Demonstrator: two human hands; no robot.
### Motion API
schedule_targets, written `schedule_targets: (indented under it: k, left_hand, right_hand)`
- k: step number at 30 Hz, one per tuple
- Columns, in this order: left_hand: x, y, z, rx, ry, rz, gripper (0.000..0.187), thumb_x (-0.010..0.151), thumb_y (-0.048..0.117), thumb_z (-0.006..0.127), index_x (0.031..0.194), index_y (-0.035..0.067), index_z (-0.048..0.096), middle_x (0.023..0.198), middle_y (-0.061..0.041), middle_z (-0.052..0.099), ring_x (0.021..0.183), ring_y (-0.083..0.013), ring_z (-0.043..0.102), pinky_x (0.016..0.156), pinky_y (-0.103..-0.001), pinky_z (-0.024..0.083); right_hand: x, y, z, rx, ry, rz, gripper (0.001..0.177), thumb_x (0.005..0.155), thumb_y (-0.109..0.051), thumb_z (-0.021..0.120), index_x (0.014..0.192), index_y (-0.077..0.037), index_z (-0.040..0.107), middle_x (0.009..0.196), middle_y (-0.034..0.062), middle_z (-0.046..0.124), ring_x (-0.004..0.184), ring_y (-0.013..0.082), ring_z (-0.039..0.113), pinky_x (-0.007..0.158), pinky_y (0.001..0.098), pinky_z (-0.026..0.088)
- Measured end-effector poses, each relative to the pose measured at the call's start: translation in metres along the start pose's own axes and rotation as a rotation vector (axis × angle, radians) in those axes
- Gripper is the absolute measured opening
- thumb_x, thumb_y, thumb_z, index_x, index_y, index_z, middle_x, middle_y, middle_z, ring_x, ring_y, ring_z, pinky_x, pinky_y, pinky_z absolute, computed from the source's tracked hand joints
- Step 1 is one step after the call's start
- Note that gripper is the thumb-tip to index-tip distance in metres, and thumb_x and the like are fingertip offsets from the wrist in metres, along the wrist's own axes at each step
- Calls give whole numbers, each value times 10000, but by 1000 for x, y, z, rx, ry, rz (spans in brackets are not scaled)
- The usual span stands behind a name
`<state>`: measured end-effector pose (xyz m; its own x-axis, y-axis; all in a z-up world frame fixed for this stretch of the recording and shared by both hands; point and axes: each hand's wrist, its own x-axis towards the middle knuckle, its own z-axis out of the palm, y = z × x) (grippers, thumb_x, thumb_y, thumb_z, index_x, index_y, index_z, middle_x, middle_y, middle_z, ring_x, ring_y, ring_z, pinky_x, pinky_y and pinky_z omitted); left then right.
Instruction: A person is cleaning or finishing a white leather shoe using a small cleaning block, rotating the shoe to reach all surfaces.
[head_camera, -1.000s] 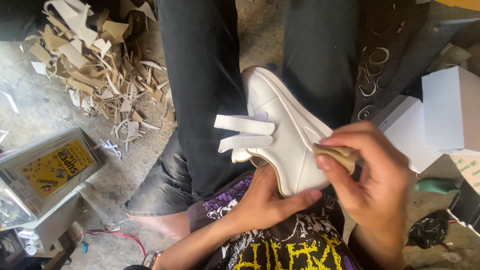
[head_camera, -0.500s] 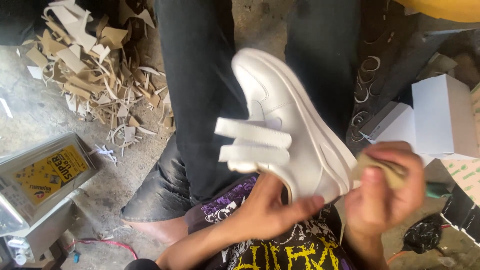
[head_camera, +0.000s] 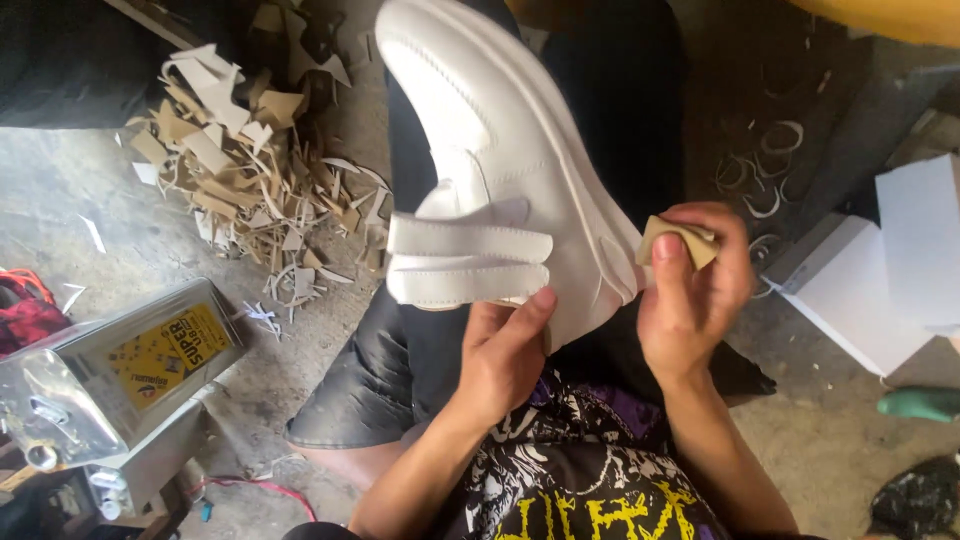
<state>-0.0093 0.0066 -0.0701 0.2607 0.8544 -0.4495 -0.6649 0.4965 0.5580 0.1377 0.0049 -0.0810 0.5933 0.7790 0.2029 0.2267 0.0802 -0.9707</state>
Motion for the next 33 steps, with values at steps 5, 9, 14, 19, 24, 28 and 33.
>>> schedule_targets:
  k: [5,9,14,19,24,28,33]
  left_hand:
    - [8,25,23,123,-23,18,408,968,46,666,1350,-60,569,1104,-131,704,955,-184,649,928,-417,527]
    - [10,17,8,570,10,-14,187,1016,184,688,1039,14,763,804,19,700,793,-45,554,811,-276,482]
    - [7,29,28,648,185,-123,240,1032,269,629,900,74,587,771,9,573,754,-84,470,718,-330,405]
    - [0,29,37,618,199,-107,213,1034,282,594,867,150,600,775,55,571,731,-69,496,627,-265,404]
    - [-5,29,32,546,214,-142,335,1018,292,612,740,181,464,596,57,412,544,-77,377,489,-287,294]
    - [-8,42,49,622,-56,49,377,1078,330,477,755,139,513,614,22,500,552,-120,478,545,-260,377]
    - [-13,39,37,655,-9,56,268,1077,340,489,914,128,508,719,17,495,623,-118,460,553,-273,382]
  right_hand:
    - [0,-46,-14,-134,-129,37,201,985,-113,643,1054,69,591,986,190,594,830,251,574,762,350,459]
    - [2,-74,-5,-375,-270,-52,112,904,-50,762,997,7,736,933,130,698,771,273,667,721,353,521]
    - [-11,-81,7,-429,-385,-152,156,839,60,711,988,16,720,939,127,693,796,270,684,738,358,557]
    - [-10,-78,5,-510,-369,-231,79,960,24,650,967,50,723,939,151,682,822,290,661,733,367,533]
    - [-27,-72,0,-411,-463,-228,172,822,91,674,983,47,718,958,137,698,836,259,692,777,339,570]
    - [-24,-64,-5,-505,-335,-285,105,914,63,694,1018,76,709,947,175,669,809,283,662,691,356,549]
    - [-30,-62,-3,-459,-386,-273,177,872,103,668,1043,73,703,946,142,652,792,223,648,661,291,546]
